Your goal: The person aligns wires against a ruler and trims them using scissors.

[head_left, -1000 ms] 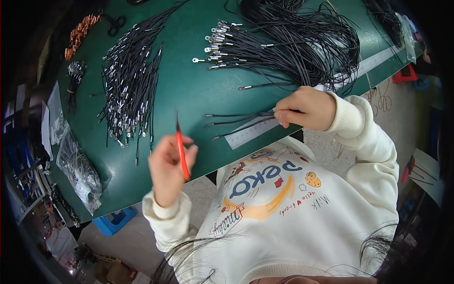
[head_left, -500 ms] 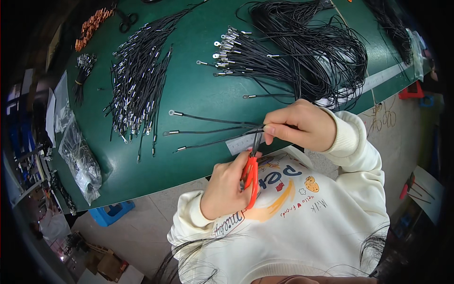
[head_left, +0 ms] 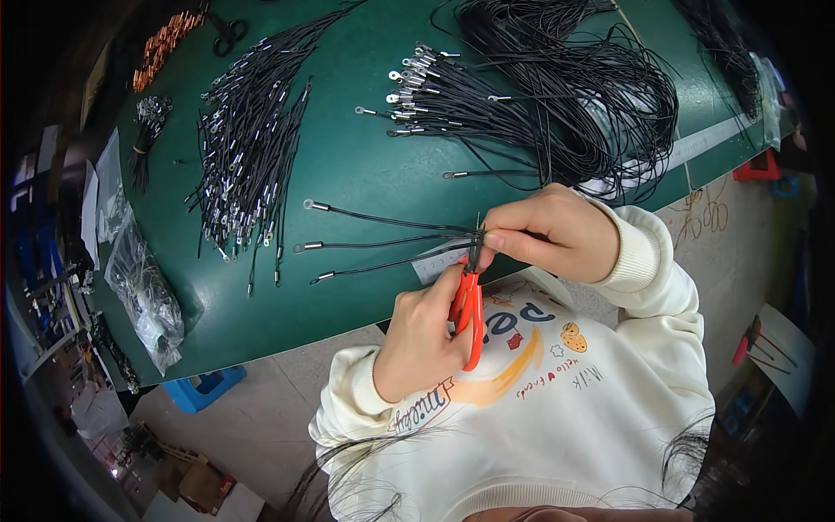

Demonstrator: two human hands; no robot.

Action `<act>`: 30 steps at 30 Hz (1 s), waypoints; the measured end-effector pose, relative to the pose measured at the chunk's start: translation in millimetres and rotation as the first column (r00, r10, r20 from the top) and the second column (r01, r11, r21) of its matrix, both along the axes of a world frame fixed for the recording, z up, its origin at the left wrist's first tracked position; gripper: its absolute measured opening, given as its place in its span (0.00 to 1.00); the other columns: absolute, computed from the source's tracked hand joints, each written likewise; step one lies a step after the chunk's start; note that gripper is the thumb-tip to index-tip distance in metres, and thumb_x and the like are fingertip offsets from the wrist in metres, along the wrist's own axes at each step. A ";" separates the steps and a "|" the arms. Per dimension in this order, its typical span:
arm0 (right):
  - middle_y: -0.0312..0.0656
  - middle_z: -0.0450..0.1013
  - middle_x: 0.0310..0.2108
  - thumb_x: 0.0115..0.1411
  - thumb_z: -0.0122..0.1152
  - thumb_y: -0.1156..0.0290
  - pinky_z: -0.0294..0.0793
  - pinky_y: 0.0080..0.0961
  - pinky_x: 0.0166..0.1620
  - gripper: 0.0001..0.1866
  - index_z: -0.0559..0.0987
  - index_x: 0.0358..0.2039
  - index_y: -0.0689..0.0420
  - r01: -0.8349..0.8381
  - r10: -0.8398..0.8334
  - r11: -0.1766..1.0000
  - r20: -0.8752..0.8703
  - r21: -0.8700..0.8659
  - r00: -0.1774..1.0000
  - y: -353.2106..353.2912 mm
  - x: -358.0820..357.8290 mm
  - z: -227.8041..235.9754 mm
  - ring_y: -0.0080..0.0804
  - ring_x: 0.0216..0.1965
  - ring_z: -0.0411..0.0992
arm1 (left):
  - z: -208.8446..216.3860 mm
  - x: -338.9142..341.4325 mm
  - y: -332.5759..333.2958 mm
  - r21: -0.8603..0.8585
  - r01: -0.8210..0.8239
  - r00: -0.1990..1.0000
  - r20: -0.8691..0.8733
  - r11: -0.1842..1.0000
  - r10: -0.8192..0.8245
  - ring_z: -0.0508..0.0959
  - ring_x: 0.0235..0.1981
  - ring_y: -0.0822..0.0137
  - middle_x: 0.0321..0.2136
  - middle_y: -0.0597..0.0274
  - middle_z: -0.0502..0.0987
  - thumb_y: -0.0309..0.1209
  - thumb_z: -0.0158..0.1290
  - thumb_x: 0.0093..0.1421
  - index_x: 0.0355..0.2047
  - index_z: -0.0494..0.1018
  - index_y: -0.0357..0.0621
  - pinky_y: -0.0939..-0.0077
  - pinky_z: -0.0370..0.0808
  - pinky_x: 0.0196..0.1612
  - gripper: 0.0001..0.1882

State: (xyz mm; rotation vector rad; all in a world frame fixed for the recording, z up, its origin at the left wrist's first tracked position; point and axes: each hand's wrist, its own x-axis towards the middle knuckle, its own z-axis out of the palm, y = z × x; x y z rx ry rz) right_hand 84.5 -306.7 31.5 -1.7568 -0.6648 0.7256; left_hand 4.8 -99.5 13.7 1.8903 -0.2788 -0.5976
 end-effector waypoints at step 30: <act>0.42 0.78 0.29 0.65 0.46 0.69 0.75 0.25 0.35 0.13 0.76 0.31 0.62 -0.028 0.028 1.000 -0.041 -0.004 0.999 5.5 4.4 0.1 0.34 0.32 0.78 | -5.5 -0.3 1.0 0.006 -0.044 0.997 0.057 0.999 0.043 0.75 0.15 0.65 0.16 0.58 0.71 0.20 0.48 0.53 0.38 0.68 0.30 0.76 0.72 0.24 0.11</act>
